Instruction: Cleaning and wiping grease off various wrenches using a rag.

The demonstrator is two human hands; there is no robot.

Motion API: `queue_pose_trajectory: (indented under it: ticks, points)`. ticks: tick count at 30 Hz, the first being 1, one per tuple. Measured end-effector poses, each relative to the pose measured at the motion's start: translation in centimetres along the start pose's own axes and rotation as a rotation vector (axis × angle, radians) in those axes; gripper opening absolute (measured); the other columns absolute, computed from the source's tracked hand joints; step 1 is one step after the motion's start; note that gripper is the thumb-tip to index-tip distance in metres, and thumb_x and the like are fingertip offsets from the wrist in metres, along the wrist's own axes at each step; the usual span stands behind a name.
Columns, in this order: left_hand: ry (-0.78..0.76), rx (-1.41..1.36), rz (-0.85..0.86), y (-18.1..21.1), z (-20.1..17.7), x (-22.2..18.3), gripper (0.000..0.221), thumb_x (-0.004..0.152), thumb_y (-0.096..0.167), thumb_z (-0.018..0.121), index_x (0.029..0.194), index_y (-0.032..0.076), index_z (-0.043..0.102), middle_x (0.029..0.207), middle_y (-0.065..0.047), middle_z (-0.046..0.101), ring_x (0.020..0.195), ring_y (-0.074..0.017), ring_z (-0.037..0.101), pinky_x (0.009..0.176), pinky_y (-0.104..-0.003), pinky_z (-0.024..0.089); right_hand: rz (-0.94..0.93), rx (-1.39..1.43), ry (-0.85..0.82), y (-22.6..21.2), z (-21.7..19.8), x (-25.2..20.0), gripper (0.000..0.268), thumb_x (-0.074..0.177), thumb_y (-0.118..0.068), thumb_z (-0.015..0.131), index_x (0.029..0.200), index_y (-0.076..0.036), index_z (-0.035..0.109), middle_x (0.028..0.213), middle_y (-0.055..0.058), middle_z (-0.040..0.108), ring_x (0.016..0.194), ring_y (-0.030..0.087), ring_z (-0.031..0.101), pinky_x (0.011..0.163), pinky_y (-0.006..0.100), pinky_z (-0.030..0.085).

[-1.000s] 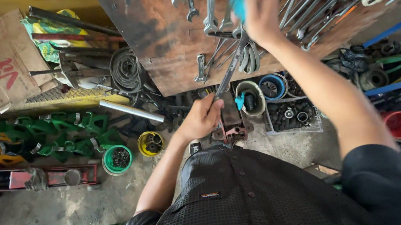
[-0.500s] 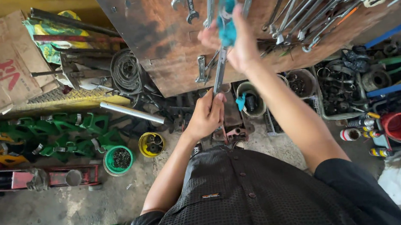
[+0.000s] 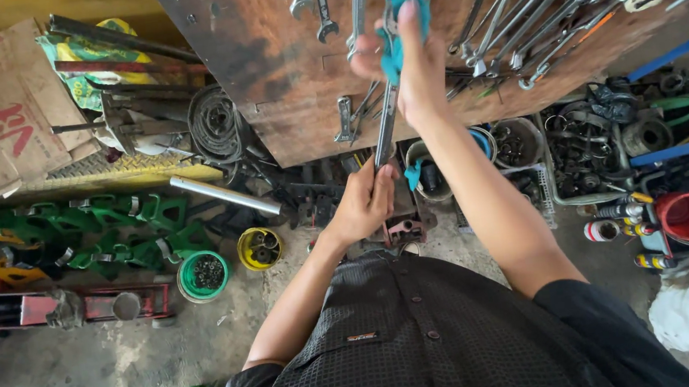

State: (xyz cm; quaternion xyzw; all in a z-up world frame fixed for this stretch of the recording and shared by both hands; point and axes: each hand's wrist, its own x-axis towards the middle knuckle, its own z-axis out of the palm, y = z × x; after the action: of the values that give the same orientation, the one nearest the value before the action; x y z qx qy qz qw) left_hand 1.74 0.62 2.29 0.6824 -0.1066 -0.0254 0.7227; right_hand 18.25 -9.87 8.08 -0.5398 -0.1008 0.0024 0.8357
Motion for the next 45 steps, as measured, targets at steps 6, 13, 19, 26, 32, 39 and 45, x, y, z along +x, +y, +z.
queue_pose_trajectory:
  ticks: [6, 13, 19, 26, 32, 39, 45]
  points:
    - [-0.025, -0.114, -0.044, -0.4, 0.1, 0.8, 0.026, 0.114, 0.022, 0.039, 0.103, 0.002, 0.052, 0.057, 0.003, 0.049, 0.045, -0.0066, 0.046, 0.044, -0.024, 0.039, 0.165, -0.018, -0.111, 1.9, -0.7, -5.8, 0.05, 0.109, -0.049, 0.047, 0.111, 0.001, 0.055, 0.089, 0.018, 0.071, 0.082, 0.031, 0.076, 0.078, 0.046, 0.067]
    - [-0.024, -0.215, -0.057, -1.3, 0.8, 3.2, 0.023, 0.111, 0.022, 0.04, 0.101, 0.004, 0.05, 0.061, 0.002, 0.051, 0.044, -0.0083, 0.048, 0.041, -0.026, 0.039, 0.189, -0.042, -0.311, 2.0, -2.4, -6.7, 0.044, 0.11, -0.046, 0.05, 0.106, -0.003, 0.054, 0.093, 0.016, 0.074, 0.09, 0.028, 0.076, 0.084, 0.044, 0.065]
    - [-0.058, -0.166, -0.044, -2.9, 3.3, 3.0, 0.029, 0.114, 0.026, 0.039, 0.102, 0.003, 0.053, 0.059, 0.002, 0.05, 0.046, -0.008, 0.047, 0.044, -0.025, 0.039, 0.209, 0.059, -0.06, -1.3, -4.5, -0.9, 0.037, 0.099, -0.046, 0.057, 0.107, -0.01, 0.057, 0.089, 0.008, 0.071, 0.084, 0.025, 0.076, 0.086, 0.044, 0.065]
    - [-0.151, 0.031, -0.175, 0.4, 0.7, 3.6, 0.037, 0.11, 0.035, 0.041, 0.105, 0.003, 0.058, 0.066, -0.001, 0.062, 0.055, -0.0105, 0.059, 0.052, -0.028, 0.048, 0.254, 0.31, -0.102, -1.2, -6.2, -1.1, 0.035, 0.105, -0.046, 0.062, 0.101, -0.012, 0.055, 0.07, -0.006, 0.042, 0.053, 0.004, 0.037, 0.047, 0.023, 0.031]
    - [0.086, 0.254, -0.13, 1.9, -4.3, 8.8, 0.049, 0.11, 0.043, 0.047, 0.104, 0.0, 0.069, 0.076, -0.002, 0.057, 0.07, -0.0121, 0.053, 0.062, -0.031, 0.046, 0.335, 0.22, -0.14, 0.0, -6.4, -3.2, 0.038, 0.104, -0.05, 0.061, 0.097, -0.013, 0.055, 0.069, -0.007, 0.039, 0.051, 0.003, 0.033, 0.042, 0.021, 0.022]
    - [0.067, 0.126, 0.167, 3.4, -4.3, 13.3, 0.024, 0.102, 0.018, 0.07, 0.109, -0.004, 0.075, 0.078, -0.001, 0.067, 0.072, -0.0028, 0.055, 0.061, -0.024, 0.047, 0.577, 0.289, -0.272, 0.7, -5.0, -4.6, 0.04, 0.104, -0.051, 0.061, 0.094, -0.013, 0.053, 0.069, -0.009, 0.039, 0.051, 0.002, 0.034, 0.042, 0.019, 0.023]
    - [0.107, 0.204, 0.237, 1.0, -4.9, 14.4, 0.02, 0.101, 0.015, 0.069, 0.105, -0.003, 0.078, 0.076, 0.0, 0.072, 0.069, -0.0023, 0.056, 0.057, -0.023, 0.046, 0.588, 0.277, -0.283, 1.0, -5.7, -5.4, 0.037, 0.103, -0.048, 0.06, 0.098, -0.012, 0.052, 0.071, -0.008, 0.04, 0.056, 0.004, 0.041, 0.047, 0.023, 0.034]
